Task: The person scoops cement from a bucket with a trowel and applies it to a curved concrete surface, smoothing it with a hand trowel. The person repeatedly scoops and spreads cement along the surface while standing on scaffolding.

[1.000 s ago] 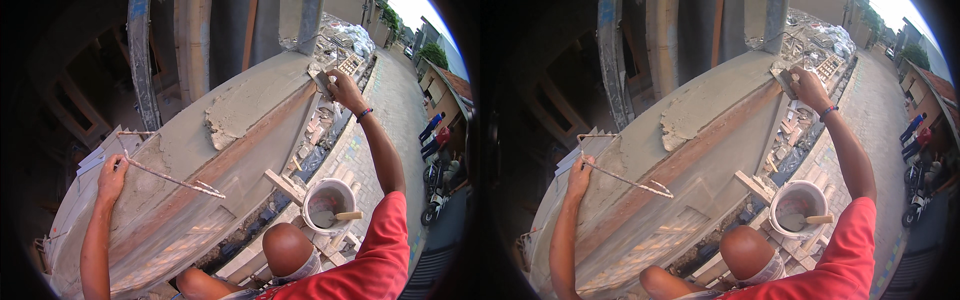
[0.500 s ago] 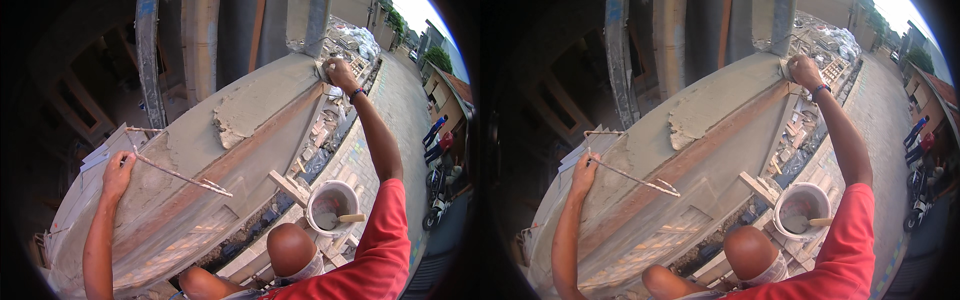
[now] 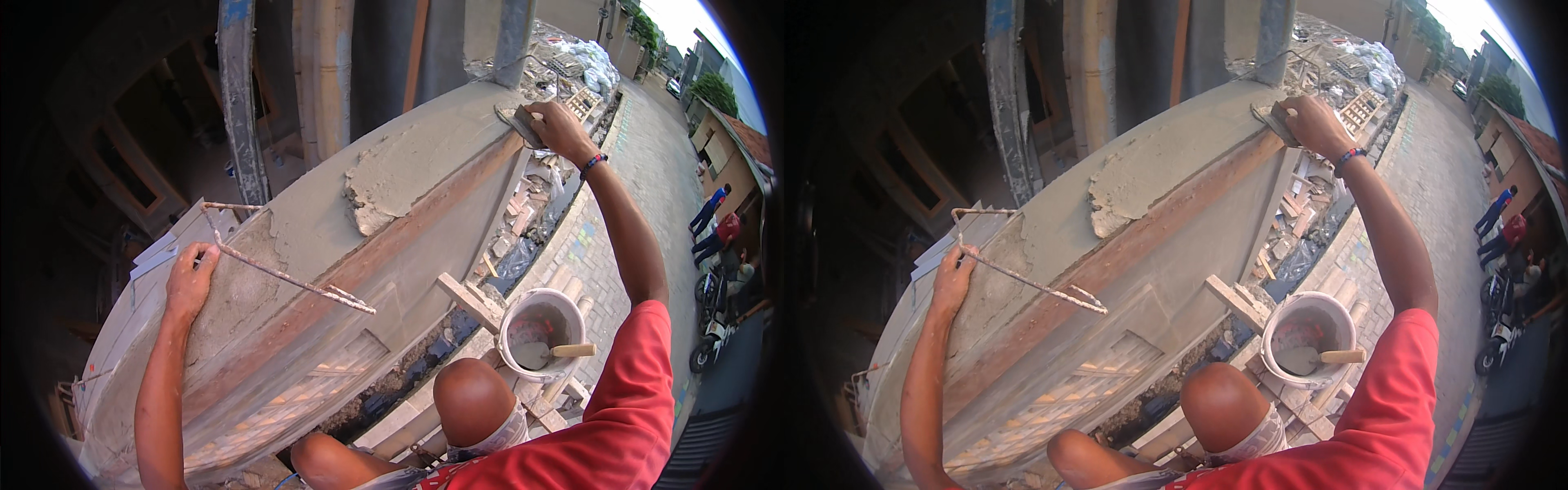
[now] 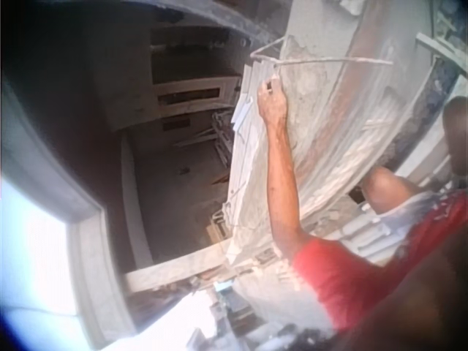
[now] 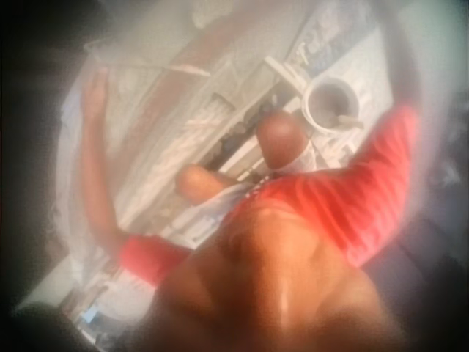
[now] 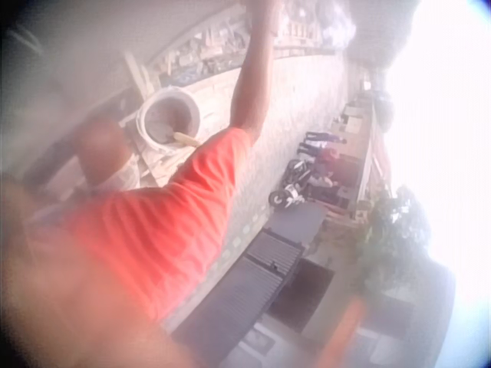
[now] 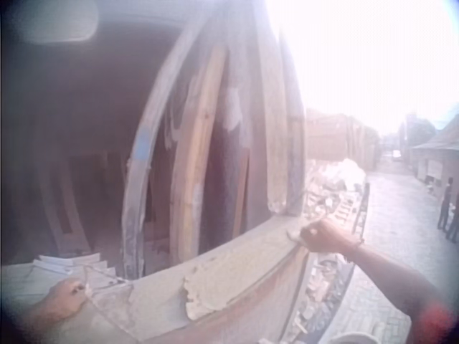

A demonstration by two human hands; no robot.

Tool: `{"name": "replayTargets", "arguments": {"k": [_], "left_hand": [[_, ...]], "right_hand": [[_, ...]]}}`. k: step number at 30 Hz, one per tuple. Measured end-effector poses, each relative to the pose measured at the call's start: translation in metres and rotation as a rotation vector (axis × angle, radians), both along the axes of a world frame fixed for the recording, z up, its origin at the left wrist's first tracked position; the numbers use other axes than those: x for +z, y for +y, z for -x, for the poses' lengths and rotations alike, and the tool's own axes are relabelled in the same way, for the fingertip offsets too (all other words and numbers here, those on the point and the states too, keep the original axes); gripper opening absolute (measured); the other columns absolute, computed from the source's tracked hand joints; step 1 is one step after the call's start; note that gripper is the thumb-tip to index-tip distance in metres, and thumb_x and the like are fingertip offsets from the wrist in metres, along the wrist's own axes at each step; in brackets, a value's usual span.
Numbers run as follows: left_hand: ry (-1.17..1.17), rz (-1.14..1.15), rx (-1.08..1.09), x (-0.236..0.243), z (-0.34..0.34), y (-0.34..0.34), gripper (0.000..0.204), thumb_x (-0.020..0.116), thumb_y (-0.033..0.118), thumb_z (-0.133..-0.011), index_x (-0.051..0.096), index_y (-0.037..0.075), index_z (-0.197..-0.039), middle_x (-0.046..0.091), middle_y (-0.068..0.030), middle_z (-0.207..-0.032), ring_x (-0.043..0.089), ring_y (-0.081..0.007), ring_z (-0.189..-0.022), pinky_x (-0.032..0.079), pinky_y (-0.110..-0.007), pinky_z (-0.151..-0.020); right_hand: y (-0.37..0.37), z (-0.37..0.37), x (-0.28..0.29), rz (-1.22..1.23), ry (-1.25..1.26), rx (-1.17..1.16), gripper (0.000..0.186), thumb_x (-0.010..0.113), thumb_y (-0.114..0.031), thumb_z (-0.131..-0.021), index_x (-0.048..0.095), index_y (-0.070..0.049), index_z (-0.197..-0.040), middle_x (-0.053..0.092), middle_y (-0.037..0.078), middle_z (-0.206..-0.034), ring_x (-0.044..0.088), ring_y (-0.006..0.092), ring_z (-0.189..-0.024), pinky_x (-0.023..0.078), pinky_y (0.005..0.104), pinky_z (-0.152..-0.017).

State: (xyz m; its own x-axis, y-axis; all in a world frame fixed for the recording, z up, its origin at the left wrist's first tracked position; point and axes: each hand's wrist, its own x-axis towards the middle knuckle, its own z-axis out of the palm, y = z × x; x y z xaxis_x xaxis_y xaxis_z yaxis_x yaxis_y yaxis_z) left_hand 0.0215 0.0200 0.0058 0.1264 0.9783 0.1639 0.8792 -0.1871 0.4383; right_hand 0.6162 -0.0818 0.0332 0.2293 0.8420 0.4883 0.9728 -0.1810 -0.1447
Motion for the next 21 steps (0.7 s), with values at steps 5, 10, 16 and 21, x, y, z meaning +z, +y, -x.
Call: {"name": "replayTargets", "arguments": {"k": [5,10,16,21], "left_hand": [[-0.013,-0.017,-0.039,-0.004,0.004,0.003,0.036,0.058,0.041,-0.093,0.065,0.008,-0.106,0.064,-0.0112,-0.107,0.058,-0.0257,-0.099,0.042,-0.038,-0.09],[-0.007,-0.04,-0.083,-0.009,0.007,0.007,0.034,0.058,0.039,-0.093,0.065,0.008,-0.106,0.064,-0.0101,-0.106,0.058,-0.0252,-0.098,0.043,-0.036,-0.089],[0.004,-0.038,-0.044,-0.006,0.003,0.004,0.035,0.058,0.039,-0.093,0.066,0.008,-0.107,0.064,-0.0111,-0.108,0.058,-0.0259,-0.1,0.043,-0.037,-0.09],[0.035,0.016,0.013,-0.002,-0.003,0.003,0.038,0.057,0.043,-0.093,0.067,0.01,-0.108,0.065,-0.0125,-0.112,0.059,-0.0276,-0.105,0.043,-0.038,-0.092]], "right_hand": [[-0.066,-0.012,-0.018,0.019,0.099,-0.002,0.034,0.055,-0.007,-0.086,0.067,-0.001,-0.117,0.069,0.019,-0.088,0.066,0.0276,-0.076,0.052,0.0398,-0.075],[-0.043,-0.041,0.001,-0.19,0.42,0.029,0.033,0.052,-0.01,-0.098,0.059,-0.002,-0.129,0.061,0.001,-0.074,0.051,0.0045,-0.058,0.04,0.0235,-0.046],[0.048,-0.081,-0.006,-0.076,0.395,-0.111,0.035,0.062,-0.015,-0.086,0.068,-0.001,-0.117,0.07,0.023,-0.108,0.067,0.0326,-0.103,0.049,0.0392,-0.093],[0.054,-0.018,-0.014,-0.095,0.244,0.074,0.035,0.061,-0.014,-0.085,0.068,0.0,-0.116,0.068,0.026,-0.106,0.066,0.0369,-0.101,0.049,0.0412,-0.093]]}}
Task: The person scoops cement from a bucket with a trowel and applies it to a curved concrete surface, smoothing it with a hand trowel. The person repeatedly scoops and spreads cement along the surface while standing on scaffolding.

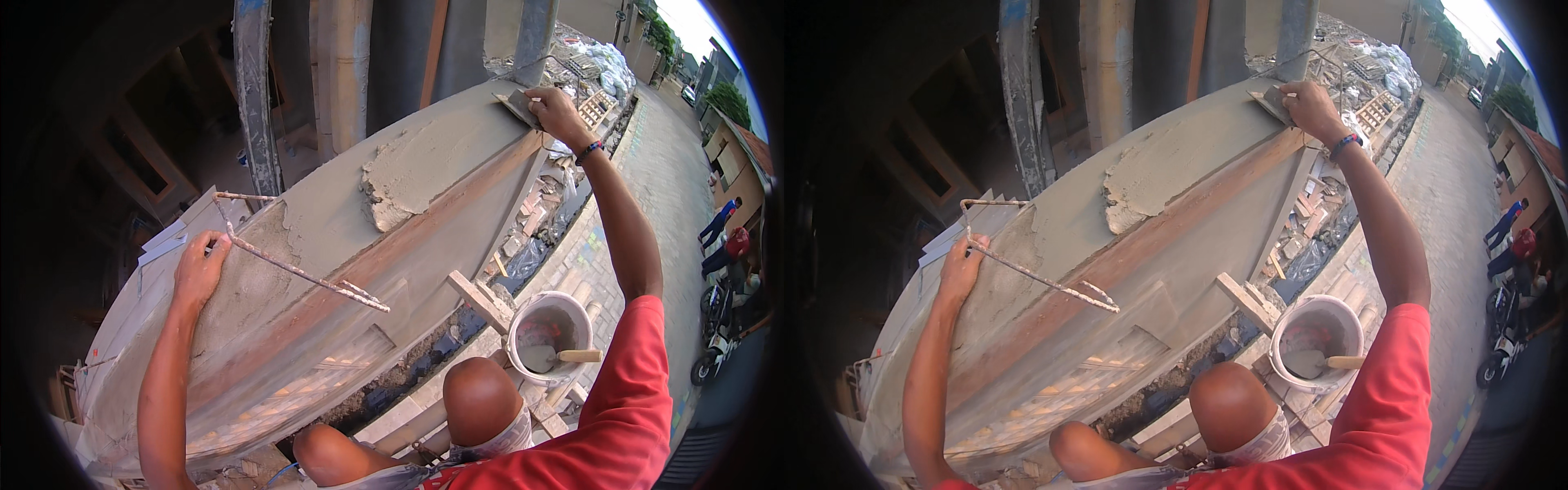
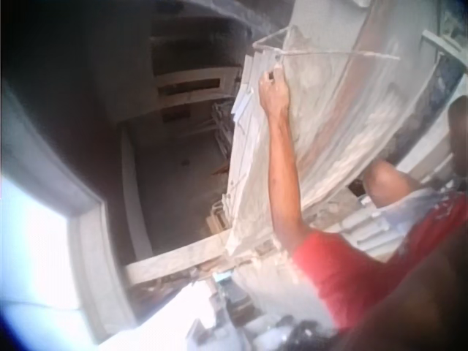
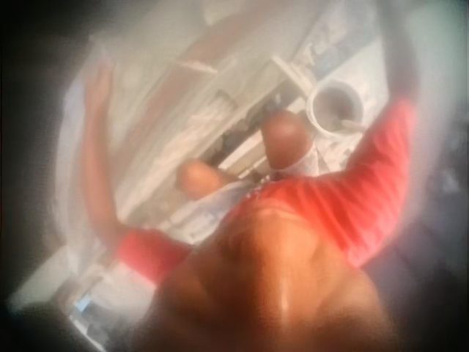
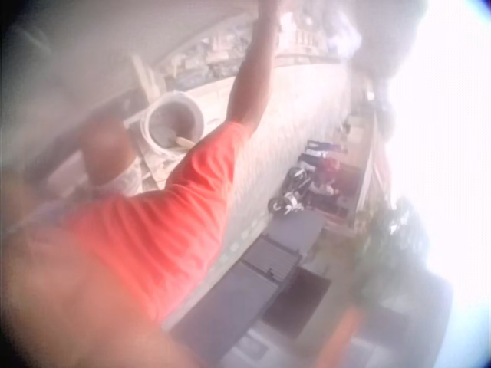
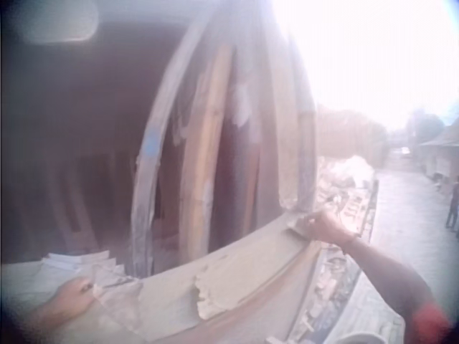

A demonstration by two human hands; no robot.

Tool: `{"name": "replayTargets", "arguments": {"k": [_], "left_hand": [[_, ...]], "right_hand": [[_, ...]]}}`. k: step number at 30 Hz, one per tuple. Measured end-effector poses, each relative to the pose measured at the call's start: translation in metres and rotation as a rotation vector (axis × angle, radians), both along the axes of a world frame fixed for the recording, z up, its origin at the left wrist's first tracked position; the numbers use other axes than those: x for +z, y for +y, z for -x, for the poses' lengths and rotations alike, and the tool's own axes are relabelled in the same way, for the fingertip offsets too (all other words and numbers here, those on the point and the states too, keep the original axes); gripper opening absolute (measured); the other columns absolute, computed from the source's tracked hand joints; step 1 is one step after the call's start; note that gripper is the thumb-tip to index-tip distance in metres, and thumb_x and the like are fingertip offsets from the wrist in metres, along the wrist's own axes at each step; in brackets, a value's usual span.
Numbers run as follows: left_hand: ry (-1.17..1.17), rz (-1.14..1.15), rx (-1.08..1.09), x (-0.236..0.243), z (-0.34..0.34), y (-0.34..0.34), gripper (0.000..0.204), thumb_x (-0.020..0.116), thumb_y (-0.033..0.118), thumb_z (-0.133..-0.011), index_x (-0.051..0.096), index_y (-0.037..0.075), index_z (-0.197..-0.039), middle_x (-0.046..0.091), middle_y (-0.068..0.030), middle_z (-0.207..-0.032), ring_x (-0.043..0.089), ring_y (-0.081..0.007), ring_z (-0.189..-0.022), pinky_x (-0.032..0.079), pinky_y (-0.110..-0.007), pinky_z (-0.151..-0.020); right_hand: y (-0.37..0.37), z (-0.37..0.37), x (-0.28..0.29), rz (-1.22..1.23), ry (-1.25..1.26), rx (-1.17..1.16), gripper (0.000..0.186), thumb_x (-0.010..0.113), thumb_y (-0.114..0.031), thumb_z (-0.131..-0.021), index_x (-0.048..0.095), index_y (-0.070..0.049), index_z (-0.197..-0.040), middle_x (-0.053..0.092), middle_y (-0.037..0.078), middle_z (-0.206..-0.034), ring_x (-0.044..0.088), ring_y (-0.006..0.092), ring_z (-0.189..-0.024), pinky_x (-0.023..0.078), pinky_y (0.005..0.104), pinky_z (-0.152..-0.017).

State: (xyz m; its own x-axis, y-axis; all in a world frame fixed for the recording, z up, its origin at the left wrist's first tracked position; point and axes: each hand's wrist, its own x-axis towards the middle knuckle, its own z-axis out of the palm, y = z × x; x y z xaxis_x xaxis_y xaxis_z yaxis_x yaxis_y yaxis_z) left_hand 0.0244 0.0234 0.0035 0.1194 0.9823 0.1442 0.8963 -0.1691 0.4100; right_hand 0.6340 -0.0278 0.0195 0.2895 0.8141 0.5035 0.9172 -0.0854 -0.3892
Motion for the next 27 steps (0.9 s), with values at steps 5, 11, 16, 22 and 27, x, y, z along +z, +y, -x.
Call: {"name": "replayTargets", "arguments": {"k": [5,11,16,22,27], "left_hand": [[0.025,-0.014,0.031,0.006,0.002,-0.005,0.045,0.057,0.051,-0.092,0.069,0.012,-0.109,0.066,-0.0133,-0.115,0.059,-0.0292,-0.108,0.043,-0.04,-0.094],[0.019,0.013,-0.01,0.001,0.002,-0.002,0.05,0.055,0.056,-0.091,0.07,0.013,-0.11,0.066,-0.0136,-0.117,0.059,-0.0292,-0.112,0.044,-0.041,-0.095],[0.026,0.001,-0.042,0.003,0.001,-0.004,0.052,0.055,0.058,-0.09,0.071,0.012,-0.108,0.066,-0.0148,-0.115,0.06,-0.0311,-0.111,0.044,-0.042,-0.094],[0.026,-0.031,-0.063,0.002,0.01,-0.005,0.053,0.054,0.057,-0.09,0.07,0.01,-0.108,0.066,-0.017,-0.114,0.06,-0.0334,-0.112,0.044,-0.044,-0.093],[0.028,-0.016,-0.065,0.003,0.004,-0.004,0.054,0.055,0.058,-0.09,0.07,0.01,-0.108,0.066,-0.0171,-0.114,0.059,-0.0327,-0.113,0.044,-0.044,-0.094]], "right_hand": [[-0.016,0.094,0.007,-0.008,-0.005,0.168,0.032,0.059,-0.011,-0.088,0.066,0.004,-0.116,0.07,0.024,-0.098,0.068,0.0316,-0.09,0.05,0.038,-0.086],[-0.06,0.198,0.021,0.13,0.31,0.265,0.033,0.058,-0.008,-0.089,0.065,0.003,-0.119,0.07,0.024,-0.091,0.068,0.0345,-0.081,0.051,0.0377,-0.079],[-0.077,0.234,0.016,-0.117,0.085,0.488,0.039,0.057,0.0,-0.09,0.06,0.0,-0.129,0.063,0.012,-0.081,0.057,0.0134,-0.065,0.049,0.0298,-0.065],[-0.052,0.252,0.013,-0.153,-0.395,0.648,0.039,0.061,-0.001,-0.087,0.064,-0.004,-0.125,0.058,0.014,-0.078,0.056,0.0299,-0.074,0.049,0.0412,-0.07],[-0.025,0.242,0.011,-0.072,-0.437,0.503,0.036,0.06,-0.001,-0.086,0.066,-0.003,-0.121,0.063,0.017,-0.082,0.06,0.0336,-0.077,0.051,0.0426,-0.073]]}}
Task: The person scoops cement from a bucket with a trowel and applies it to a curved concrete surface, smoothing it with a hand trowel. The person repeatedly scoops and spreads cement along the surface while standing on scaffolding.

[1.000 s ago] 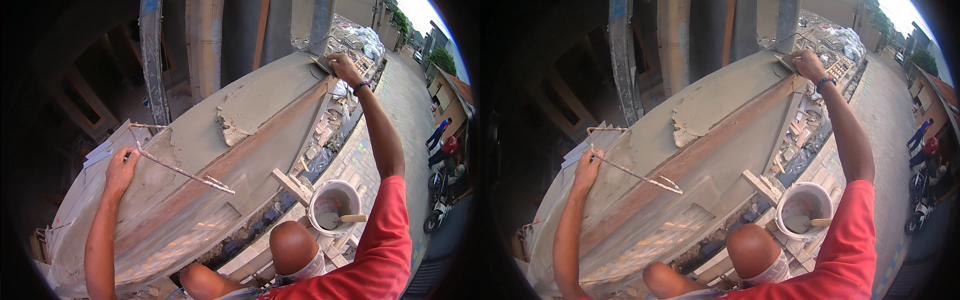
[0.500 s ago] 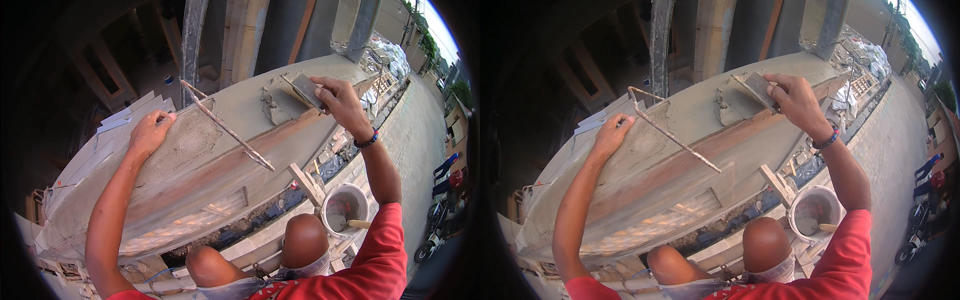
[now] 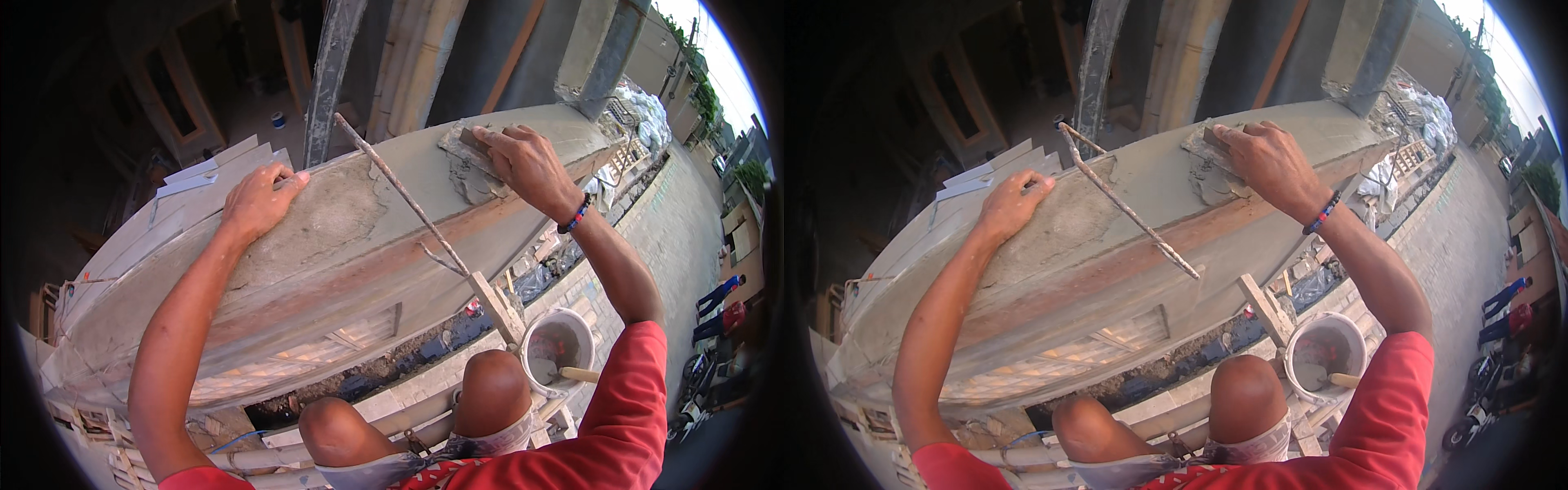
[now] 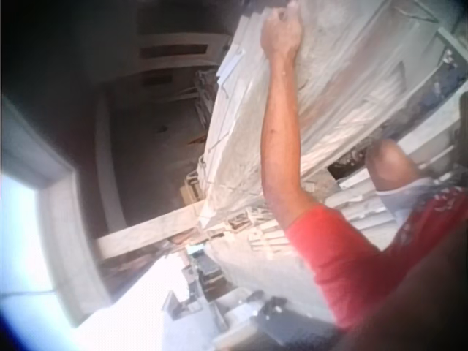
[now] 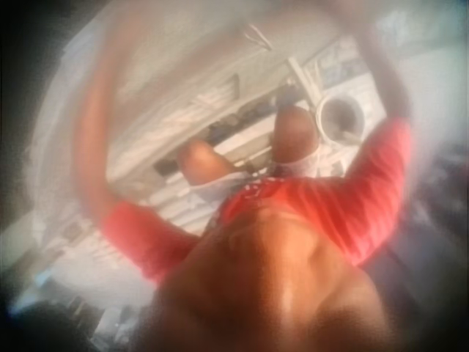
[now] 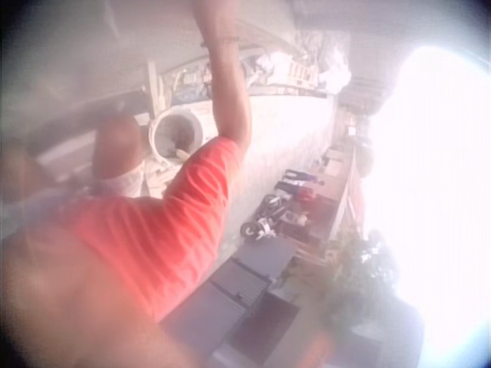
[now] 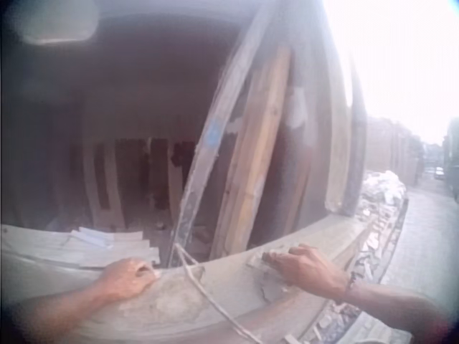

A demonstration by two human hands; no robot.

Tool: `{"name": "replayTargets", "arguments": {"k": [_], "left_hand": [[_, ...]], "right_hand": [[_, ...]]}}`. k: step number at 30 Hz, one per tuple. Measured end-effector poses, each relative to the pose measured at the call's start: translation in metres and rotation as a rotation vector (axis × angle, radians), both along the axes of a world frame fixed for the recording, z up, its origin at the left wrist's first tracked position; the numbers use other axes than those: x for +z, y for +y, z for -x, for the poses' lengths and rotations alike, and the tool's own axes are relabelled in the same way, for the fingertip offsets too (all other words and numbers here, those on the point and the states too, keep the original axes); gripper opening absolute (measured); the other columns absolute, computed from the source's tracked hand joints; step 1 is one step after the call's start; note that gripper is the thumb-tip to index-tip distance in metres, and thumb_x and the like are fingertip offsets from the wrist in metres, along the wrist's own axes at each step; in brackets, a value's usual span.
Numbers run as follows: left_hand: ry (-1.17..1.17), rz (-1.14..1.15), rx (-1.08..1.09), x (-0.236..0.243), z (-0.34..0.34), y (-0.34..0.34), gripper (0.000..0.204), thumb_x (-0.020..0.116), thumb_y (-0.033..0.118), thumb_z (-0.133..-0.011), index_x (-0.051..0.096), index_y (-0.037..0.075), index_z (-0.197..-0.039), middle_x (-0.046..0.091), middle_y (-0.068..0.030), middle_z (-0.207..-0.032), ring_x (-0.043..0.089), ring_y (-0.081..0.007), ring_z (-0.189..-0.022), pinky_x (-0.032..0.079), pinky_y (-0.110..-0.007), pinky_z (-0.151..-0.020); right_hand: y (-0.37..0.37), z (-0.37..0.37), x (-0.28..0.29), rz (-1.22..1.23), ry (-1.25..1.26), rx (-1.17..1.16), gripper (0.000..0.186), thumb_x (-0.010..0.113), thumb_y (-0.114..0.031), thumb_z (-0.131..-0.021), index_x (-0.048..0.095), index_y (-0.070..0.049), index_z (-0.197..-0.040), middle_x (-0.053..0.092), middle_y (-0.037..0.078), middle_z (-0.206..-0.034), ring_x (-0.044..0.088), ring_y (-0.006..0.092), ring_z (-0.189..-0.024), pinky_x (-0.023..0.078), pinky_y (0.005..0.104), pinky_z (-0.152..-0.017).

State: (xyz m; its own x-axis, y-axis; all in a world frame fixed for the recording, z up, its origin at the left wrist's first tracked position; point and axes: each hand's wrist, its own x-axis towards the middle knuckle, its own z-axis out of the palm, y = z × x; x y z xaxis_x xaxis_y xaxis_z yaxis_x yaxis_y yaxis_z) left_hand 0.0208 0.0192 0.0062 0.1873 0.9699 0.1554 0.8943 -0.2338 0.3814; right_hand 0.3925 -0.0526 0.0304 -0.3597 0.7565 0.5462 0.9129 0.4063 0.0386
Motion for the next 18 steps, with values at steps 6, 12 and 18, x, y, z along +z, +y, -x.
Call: {"name": "replayTargets", "arguments": {"k": [6,12,18], "left_hand": [[0.029,-0.012,0.001,0.002,0.003,-0.002,0.054,0.055,0.057,-0.09,0.07,0.009,-0.109,0.066,-0.016,-0.112,0.06,-0.0322,-0.11,0.044,-0.044,-0.093],[0.026,-0.008,0.007,0.001,0.002,0.001,0.053,0.054,0.058,-0.091,0.07,0.01,-0.109,0.066,-0.0152,-0.111,0.06,-0.0314,-0.109,0.044,-0.043,-0.093],[0.024,0.052,0.054,0.006,-0.007,-0.004,0.05,0.054,0.057,-0.091,0.07,0.014,-0.11,0.066,-0.0139,-0.115,0.059,-0.0308,-0.112,0.043,-0.042,-0.095]], "right_hand": [[0.016,-0.039,-0.005,0.014,0.122,-0.144,0.035,0.058,-0.002,-0.085,0.066,0.0,-0.119,0.067,0.024,-0.098,0.065,0.0398,-0.088,0.051,0.0446,-0.082],[0.018,-0.138,0.009,0.049,0.057,-0.57,0.035,0.055,-0.004,-0.083,0.067,-0.002,-0.115,0.067,0.028,-0.099,0.065,0.0412,-0.092,0.051,0.048,-0.083],[0.018,-0.204,0.017,0.044,0.565,-0.483,0.036,0.057,-0.012,-0.084,0.068,-0.005,-0.118,0.07,0.024,-0.099,0.069,0.0354,-0.094,0.051,0.0418,-0.089]]}}
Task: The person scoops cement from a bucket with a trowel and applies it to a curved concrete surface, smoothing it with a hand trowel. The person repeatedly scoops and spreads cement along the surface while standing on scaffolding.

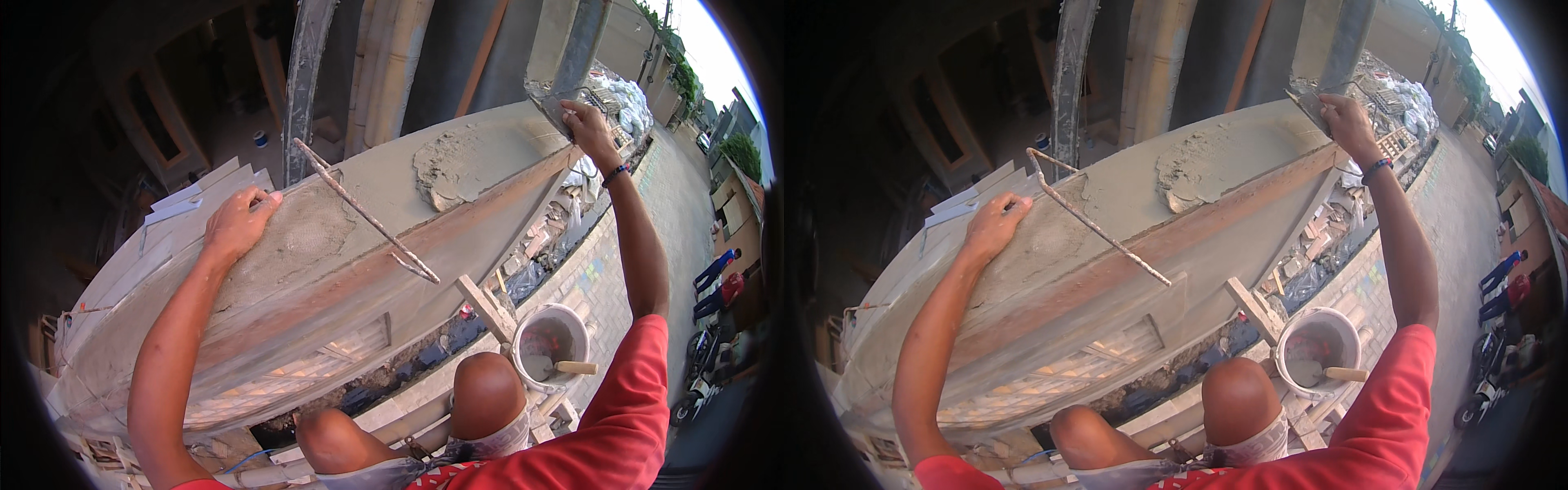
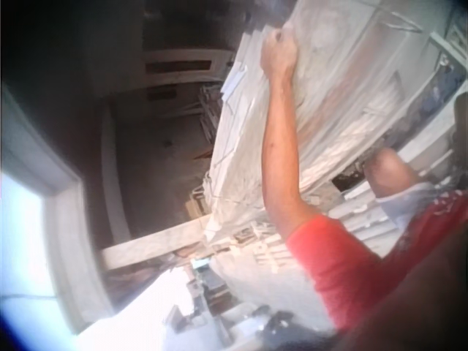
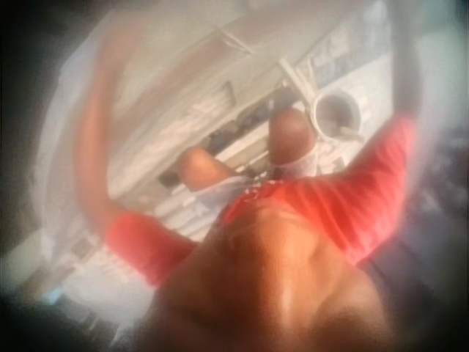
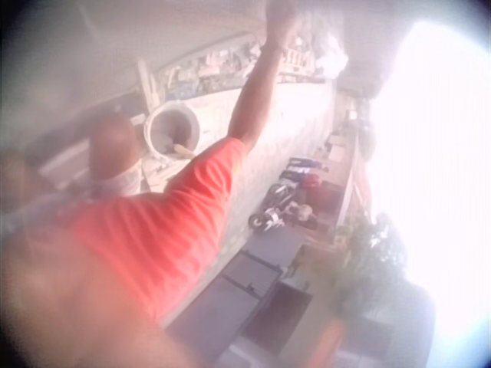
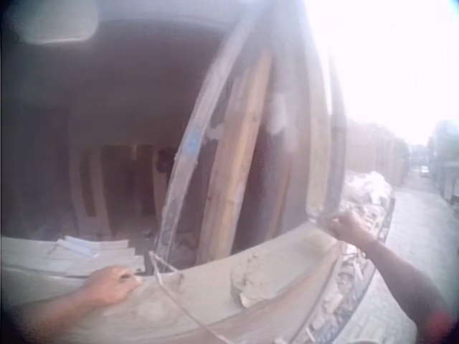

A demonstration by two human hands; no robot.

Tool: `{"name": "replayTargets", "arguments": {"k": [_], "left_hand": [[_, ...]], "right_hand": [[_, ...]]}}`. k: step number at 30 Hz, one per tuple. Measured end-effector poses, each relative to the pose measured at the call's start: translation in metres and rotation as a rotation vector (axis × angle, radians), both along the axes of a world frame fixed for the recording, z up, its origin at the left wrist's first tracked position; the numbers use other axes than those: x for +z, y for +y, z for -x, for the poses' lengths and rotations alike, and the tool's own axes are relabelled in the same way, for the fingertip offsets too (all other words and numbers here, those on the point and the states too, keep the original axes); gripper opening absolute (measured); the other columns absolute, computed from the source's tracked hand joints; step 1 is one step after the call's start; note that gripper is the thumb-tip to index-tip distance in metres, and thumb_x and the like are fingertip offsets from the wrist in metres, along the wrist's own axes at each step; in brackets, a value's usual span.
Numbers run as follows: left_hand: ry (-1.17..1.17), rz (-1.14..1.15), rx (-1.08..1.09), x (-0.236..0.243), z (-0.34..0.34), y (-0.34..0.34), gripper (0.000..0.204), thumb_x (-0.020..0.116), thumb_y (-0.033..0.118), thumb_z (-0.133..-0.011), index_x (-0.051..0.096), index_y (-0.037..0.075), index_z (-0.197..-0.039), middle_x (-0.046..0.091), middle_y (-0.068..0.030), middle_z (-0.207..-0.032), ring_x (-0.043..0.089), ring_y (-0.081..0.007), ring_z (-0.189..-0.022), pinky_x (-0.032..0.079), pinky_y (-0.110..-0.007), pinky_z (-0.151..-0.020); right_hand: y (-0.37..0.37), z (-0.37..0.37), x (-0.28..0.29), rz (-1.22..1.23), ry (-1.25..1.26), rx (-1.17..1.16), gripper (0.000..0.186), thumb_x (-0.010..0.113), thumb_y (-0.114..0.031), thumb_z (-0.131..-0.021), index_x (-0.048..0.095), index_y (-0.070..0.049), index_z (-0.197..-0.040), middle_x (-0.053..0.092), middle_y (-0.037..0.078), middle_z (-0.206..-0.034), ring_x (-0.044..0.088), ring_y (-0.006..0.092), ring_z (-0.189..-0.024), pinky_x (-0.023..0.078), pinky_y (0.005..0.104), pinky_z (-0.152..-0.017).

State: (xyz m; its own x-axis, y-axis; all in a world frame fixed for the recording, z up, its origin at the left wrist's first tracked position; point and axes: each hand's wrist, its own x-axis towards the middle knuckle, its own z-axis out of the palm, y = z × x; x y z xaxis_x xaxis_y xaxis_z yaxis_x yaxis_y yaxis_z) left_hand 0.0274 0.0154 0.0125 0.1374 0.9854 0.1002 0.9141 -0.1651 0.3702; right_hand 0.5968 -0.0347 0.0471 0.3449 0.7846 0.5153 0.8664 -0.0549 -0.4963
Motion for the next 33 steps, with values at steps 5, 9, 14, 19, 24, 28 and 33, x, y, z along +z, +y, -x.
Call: {"name": "replayTargets", "arguments": {"k": [5,9,14,19,24,28,33], "left_hand": [[0.002,-0.065,-0.034,-0.007,0.007,0.006,0.05,0.054,0.058,-0.091,0.07,0.014,-0.11,0.066,-0.0138,-0.118,0.059,-0.0312,-0.113,0.043,-0.042,-0.096],[0.005,-0.016,-0.007,-0.004,0.005,0.003,0.052,0.053,0.058,-0.09,0.07,0.014,-0.11,0.066,-0.0148,-0.118,0.059,-0.0316,-0.112,0.043,-0.042,-0.095],[-0.007,0.065,0.005,0.001,0.002,0.005,0.055,0.052,0.061,-0.09,0.069,0.014,-0.113,0.067,-0.0152,-0.117,0.061,-0.0313,-0.112,0.044,-0.042,-0.095],[-0.009,0.027,0.023,-0.002,0.005,0.003,0.057,0.051,0.062,-0.09,0.07,0.014,-0.114,0.067,-0.0145,-0.118,0.061,-0.0293,-0.113,0.044,-0.042,-0.096],[-0.027,0.023,0.011,0.0,0.0,0.001,0.059,0.05,0.063,-0.09,0.07,0.012,-0.112,0.067,-0.014,-0.115,0.061,-0.029,-0.114,0.045,-0.043,-0.096],[-0.033,0.037,0.023,0.001,0.006,-0.002,0.059,0.051,0.064,-0.09,0.07,0.011,-0.111,0.068,-0.0131,-0.113,0.061,-0.0287,-0.114,0.045,-0.043,-0.096],[-0.007,0.033,-0.01,-0.003,0.007,0.002,0.062,0.048,0.066,-0.09,0.068,0.012,-0.113,0.066,-0.0117,-0.116,0.059,-0.0273,-0.116,0.044,-0.044,-0.099]], "right_hand": [[0.02,-0.008,-0.007,-0.005,-0.171,-0.128,0.035,0.061,-0.017,-0.088,0.067,-0.002,-0.119,0.071,0.022,-0.104,0.069,0.0289,-0.095,0.05,0.037,-0.089],[0.028,-0.043,-0.022,-0.01,-0.144,-0.249,0.035,0.061,-0.016,-0.087,0.068,-0.002,-0.119,0.069,0.023,-0.111,0.067,0.032,-0.104,0.049,0.0378,-0.094],[0.025,-0.017,-0.028,-0.019,-0.181,-0.108,0.034,0.059,-0.017,-0.085,0.07,-0.004,-0.115,0.069,0.023,-0.109,0.066,0.0358,-0.105,0.049,0.0406,-0.095],[0.02,0.102,-0.024,-0.017,-0.113,0.199,0.032,0.057,-0.011,-0.087,0.068,0.001,-0.114,0.069,0.025,-0.102,0.068,0.0364,-0.097,0.05,0.0389,-0.088],[0.013,0.194,-0.021,-0.014,-0.09,0.428,0.032,0.058,-0.011,-0.087,0.067,0.003,-0.114,0.069,0.026,-0.094,0.068,0.0359,-0.085,0.051,0.0397,-0.082],[0.004,0.251,-0.016,0.037,-0.076,0.578,0.032,0.06,-0.012,-0.088,0.066,0.004,-0.115,0.071,0.02,-0.086,0.069,0.0291,-0.078,0.052,0.0381,-0.075],[-0.014,0.246,0.01,0.161,0.397,0.654,0.03,0.056,-0.012,-0.096,0.065,0.003,-0.12,0.069,0.008,-0.089,0.064,0.0088,-0.08,0.053,0.0268,-0.068]]}}
